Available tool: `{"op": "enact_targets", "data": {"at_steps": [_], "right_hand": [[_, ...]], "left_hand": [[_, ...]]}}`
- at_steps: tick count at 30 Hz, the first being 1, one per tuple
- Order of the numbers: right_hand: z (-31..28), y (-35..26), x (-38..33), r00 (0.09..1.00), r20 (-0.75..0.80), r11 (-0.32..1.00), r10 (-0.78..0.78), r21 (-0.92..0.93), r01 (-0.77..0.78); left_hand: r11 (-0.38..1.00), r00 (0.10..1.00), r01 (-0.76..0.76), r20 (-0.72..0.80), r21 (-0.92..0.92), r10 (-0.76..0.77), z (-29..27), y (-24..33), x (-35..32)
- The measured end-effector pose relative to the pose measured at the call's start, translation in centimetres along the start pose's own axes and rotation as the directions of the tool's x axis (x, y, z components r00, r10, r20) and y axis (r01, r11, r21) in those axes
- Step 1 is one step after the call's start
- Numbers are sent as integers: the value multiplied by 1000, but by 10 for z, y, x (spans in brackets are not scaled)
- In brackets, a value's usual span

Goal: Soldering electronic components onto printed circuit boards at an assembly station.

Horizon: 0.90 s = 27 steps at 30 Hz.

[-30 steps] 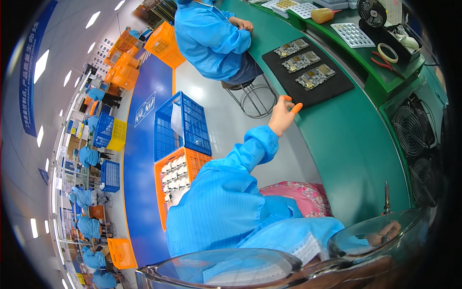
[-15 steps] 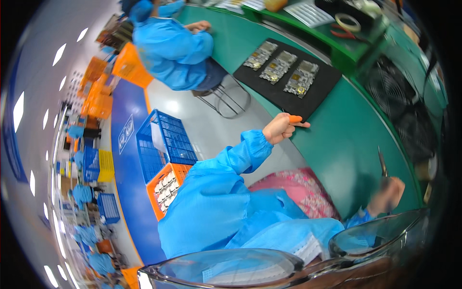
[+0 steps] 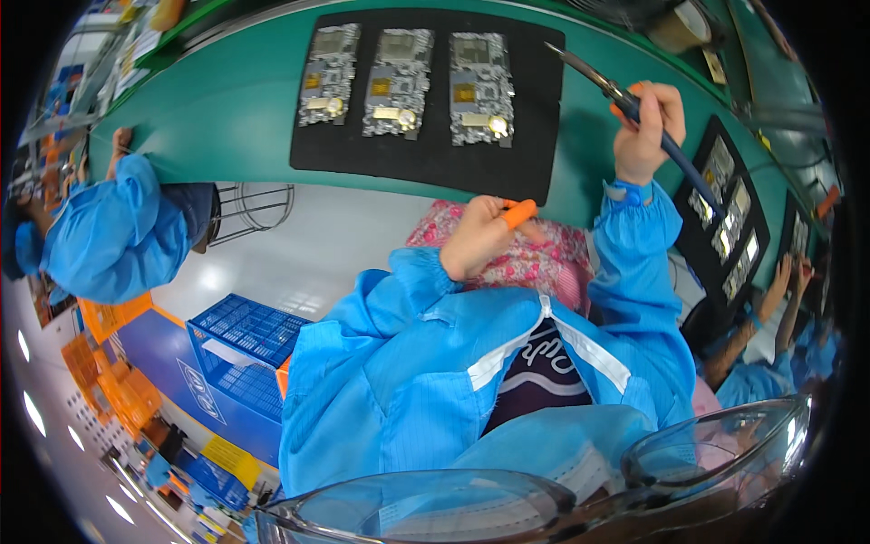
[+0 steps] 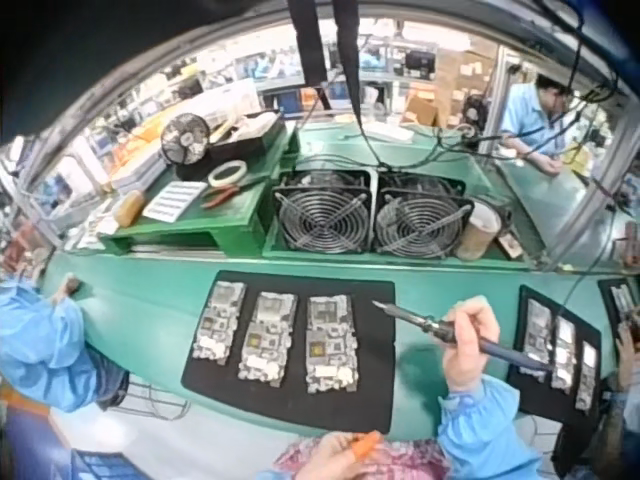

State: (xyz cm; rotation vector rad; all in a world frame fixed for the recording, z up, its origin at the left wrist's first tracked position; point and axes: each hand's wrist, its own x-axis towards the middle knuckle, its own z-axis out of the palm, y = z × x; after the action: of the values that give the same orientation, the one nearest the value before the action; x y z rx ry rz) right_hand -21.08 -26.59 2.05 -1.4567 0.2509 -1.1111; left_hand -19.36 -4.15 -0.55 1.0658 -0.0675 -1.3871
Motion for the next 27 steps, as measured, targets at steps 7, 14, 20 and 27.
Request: {"op": "enact_targets", "data": {"at_steps": [7,14,20,27], "right_hand": [[-13,-5,-21,963,263,998,61,-30,-55],[-11,4,-28,924,376,994,77,-96,-44],[-13,-1,-30,900,430,983,68,-182,13],[-15,-4,-37,903,427,974,-45,-183,135]], "left_hand": [[630,933,-68,175,-774,316,-41,2,-35],[697,717,-553,-166,457,677,-42,55,-21],[74,473,-285,73,956,878,-39,65,-5],[-45,479,-172,123,984,869,-45,56,-2]]}}
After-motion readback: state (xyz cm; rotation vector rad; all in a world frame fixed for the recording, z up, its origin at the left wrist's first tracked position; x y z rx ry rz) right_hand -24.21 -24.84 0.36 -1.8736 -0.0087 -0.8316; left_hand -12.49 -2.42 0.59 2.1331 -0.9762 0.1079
